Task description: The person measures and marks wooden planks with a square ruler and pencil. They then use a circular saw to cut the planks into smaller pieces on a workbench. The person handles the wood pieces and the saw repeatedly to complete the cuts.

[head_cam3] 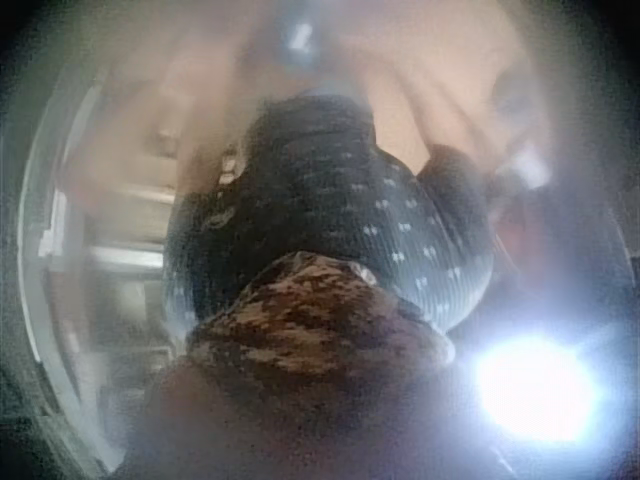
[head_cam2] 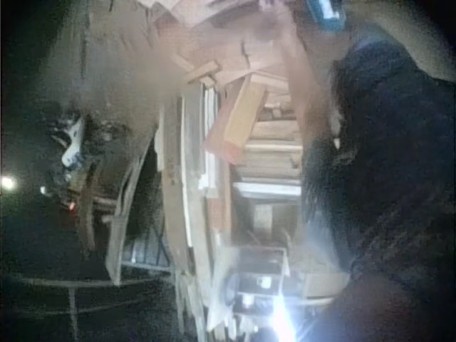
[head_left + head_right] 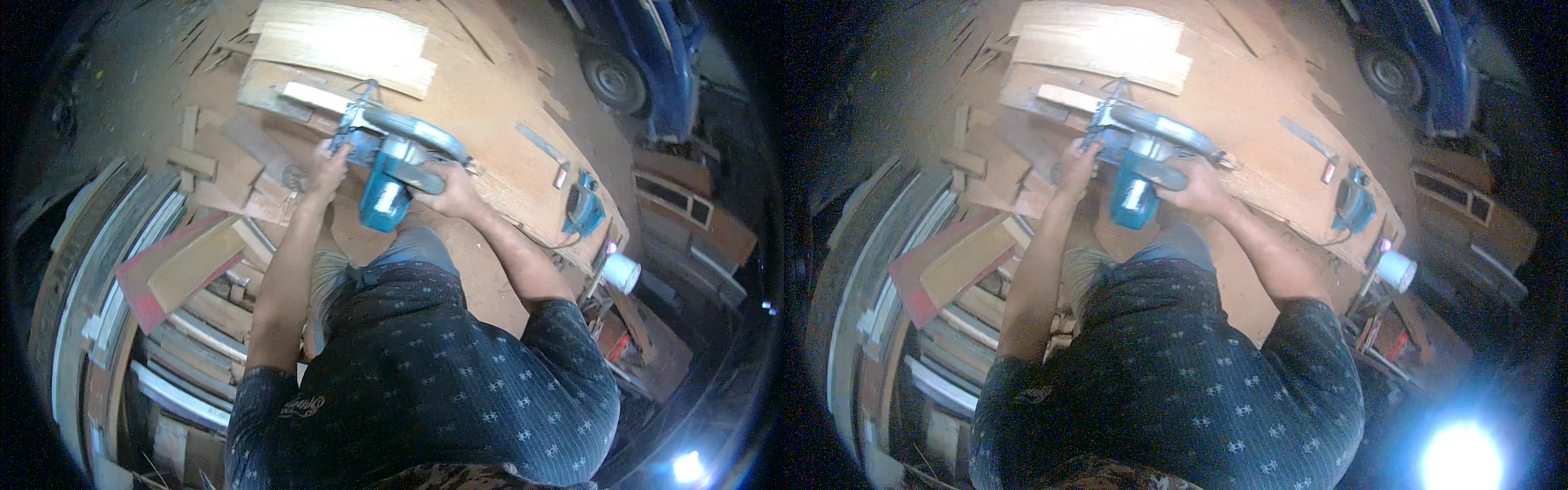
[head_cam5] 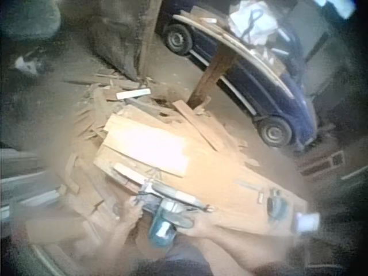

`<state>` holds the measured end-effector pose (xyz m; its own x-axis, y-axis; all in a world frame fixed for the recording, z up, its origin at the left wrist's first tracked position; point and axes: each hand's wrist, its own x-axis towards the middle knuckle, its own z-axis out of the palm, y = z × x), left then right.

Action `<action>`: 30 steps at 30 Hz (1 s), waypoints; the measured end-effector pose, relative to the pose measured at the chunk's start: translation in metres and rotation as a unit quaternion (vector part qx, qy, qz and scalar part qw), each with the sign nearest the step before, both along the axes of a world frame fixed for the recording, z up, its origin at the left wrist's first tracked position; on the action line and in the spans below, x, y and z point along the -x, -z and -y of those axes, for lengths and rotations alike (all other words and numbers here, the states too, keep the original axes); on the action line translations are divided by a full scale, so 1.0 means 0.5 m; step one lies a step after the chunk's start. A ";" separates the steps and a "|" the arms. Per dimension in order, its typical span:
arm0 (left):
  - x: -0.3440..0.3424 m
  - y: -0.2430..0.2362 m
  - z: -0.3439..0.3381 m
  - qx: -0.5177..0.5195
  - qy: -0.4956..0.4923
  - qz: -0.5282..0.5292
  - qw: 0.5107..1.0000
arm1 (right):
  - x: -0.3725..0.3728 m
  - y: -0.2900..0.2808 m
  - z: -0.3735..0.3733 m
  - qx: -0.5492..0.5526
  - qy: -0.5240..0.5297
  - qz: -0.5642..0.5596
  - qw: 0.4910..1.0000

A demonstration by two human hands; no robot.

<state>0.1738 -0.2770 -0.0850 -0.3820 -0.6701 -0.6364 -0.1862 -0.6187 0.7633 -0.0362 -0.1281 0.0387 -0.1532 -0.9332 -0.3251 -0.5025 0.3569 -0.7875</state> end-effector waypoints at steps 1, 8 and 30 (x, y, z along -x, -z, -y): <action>0.002 -0.009 0.006 -0.005 -0.002 -0.004 1.000 | 0.004 0.016 0.000 0.005 -0.009 -0.013 1.000; -0.021 -0.027 0.036 0.022 0.026 0.063 0.997 | -0.015 -0.011 0.030 0.030 -0.021 0.023 0.999; -0.156 0.014 0.196 0.063 -0.008 0.043 0.997 | -0.140 -0.010 0.204 0.041 -0.034 0.006 0.999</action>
<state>0.2518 -0.3748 -0.0922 -0.3183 -0.7525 -0.5766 -0.2454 -0.5221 0.8168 0.0337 -0.2301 0.0436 -0.0843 -0.9649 -0.2486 -0.5137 0.2559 -0.8189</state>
